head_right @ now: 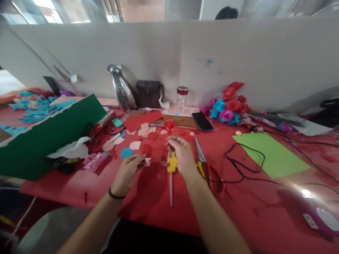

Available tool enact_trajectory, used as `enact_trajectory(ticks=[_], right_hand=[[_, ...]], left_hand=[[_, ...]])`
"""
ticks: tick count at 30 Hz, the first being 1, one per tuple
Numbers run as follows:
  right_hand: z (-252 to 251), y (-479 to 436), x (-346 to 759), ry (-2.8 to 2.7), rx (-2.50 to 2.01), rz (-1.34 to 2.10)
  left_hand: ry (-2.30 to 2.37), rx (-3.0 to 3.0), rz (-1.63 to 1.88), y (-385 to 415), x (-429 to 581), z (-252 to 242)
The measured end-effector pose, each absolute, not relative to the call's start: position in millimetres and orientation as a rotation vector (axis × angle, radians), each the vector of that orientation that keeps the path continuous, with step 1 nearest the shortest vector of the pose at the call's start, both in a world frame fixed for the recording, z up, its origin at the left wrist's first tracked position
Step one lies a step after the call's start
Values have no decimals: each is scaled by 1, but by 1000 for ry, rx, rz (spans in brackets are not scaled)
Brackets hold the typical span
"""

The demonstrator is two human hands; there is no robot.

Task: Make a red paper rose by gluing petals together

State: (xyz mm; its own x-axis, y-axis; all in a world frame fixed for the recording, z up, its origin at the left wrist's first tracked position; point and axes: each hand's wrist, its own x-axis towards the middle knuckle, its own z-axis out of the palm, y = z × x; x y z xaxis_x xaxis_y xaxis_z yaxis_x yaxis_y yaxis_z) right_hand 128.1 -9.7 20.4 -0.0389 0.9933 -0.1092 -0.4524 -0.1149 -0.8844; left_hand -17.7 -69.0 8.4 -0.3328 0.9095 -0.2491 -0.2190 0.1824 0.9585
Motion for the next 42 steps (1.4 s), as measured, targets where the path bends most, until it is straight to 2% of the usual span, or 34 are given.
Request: enact_trajectory(ticks=[5,10,17,28,34,36,39,42], right_hand=[[23,-8,131,-864,-972,1422],[28,-15,135,-942,-1010,1334],[12,-72,105,-1247,-966,1538],[-5,-103,77,-1603,-1091,1201],[1,-94,98,-1804,-1080,1224],[5,-79,124,-2020,-1228,914],[5,-57,162,-2303,-1568,277],[-1,-44,177,-2503,-1763,67]], left_hand=[[1297,503,1112,-99,-14,7],[1320,775,826,-125,-24,9],[1194,708,1328,-128,-17,11],[1164,310,1524,-130,-10,2],[1185,486,1566,-123,-26,13],[1289,646,1600,-110,-42,16],[1647,992,1427,-82,-64,14],[1829,1163,1177,-55,-75,5]])
